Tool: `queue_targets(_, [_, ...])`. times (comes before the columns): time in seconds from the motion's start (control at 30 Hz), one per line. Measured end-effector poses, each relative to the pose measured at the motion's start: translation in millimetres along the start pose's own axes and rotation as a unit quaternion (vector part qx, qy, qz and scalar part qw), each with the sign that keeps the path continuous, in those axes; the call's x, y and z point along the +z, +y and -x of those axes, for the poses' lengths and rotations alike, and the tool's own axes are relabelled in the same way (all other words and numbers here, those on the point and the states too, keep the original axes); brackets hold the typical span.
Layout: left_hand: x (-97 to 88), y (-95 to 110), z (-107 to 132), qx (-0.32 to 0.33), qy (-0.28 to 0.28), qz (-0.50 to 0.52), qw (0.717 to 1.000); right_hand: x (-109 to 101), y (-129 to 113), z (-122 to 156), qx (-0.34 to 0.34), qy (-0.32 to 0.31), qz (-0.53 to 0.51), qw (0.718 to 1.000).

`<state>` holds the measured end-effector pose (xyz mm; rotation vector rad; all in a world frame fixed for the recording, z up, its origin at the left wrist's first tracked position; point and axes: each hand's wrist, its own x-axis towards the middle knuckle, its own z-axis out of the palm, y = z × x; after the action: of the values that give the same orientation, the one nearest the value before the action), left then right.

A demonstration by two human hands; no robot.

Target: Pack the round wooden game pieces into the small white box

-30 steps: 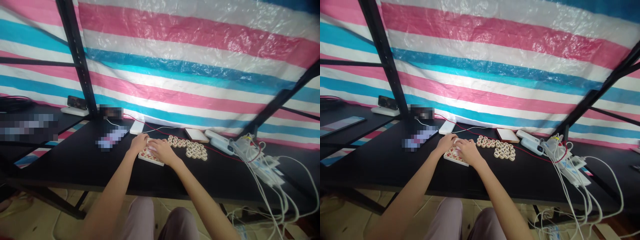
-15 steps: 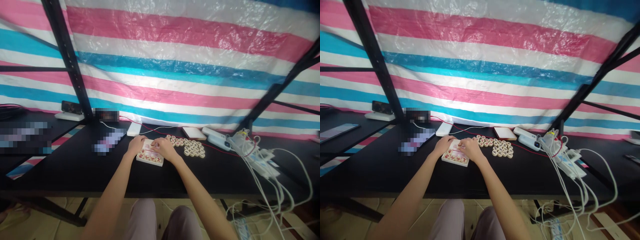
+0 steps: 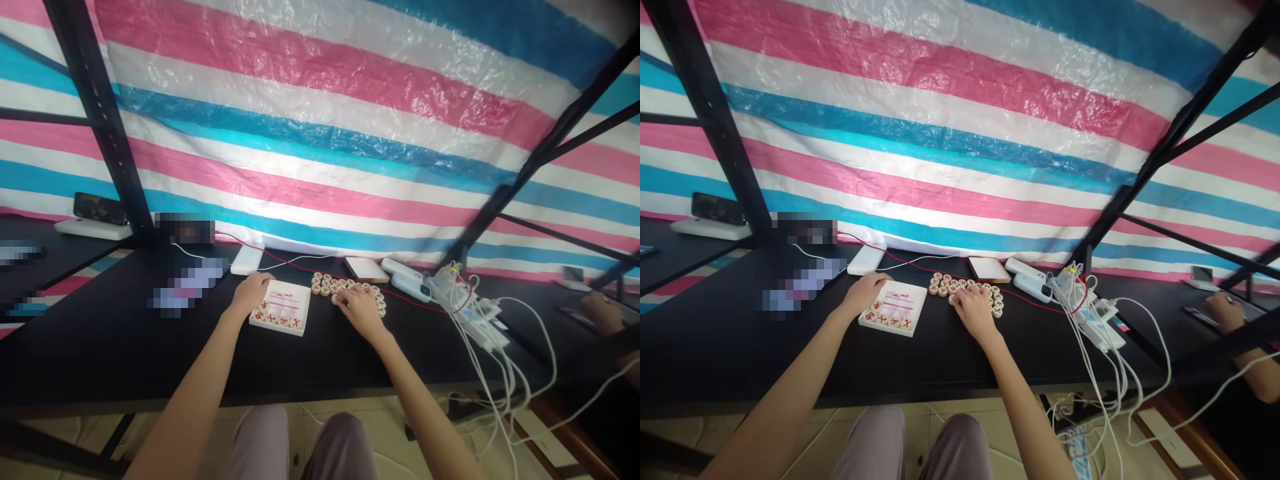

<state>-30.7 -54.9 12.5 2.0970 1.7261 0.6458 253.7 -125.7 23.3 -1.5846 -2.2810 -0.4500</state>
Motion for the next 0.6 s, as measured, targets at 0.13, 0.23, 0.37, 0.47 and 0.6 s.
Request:
queue_targets(0.13, [0.3, 1.3, 2.1, 0.002, 0.007, 0.003, 1.0, -1.5, -2.9, 2.6, 0.013, 0.022, 0.035, 0.999])
queue_targets(0.23, [1.1, 0.9, 3.1, 0.005, 0.014, 0.011, 1.0, -7.5, -8.2, 0.7, 0.008, 0.025, 0.032, 0.999])
queue_targets(0.37, [2.6, -0.8, 3.0, 0.008, 0.014, 0.011, 1.0, -17.7, -34.2, -8.0, -0.026, 0.013, -0.025, 0.999])
queue_targets(0.47, [3.1, -1.1, 3.6, 0.014, 0.021, 0.007, 1.0, -24.4, -68.6, -21.7, -0.111, -0.042, -0.095, 0.988])
queue_targets(0.6, [2.3, -0.4, 5.7, 0.021, 0.028, 0.006, 0.999, -25.9, -105.6, -42.4, -0.193, -0.117, -0.137, 0.965])
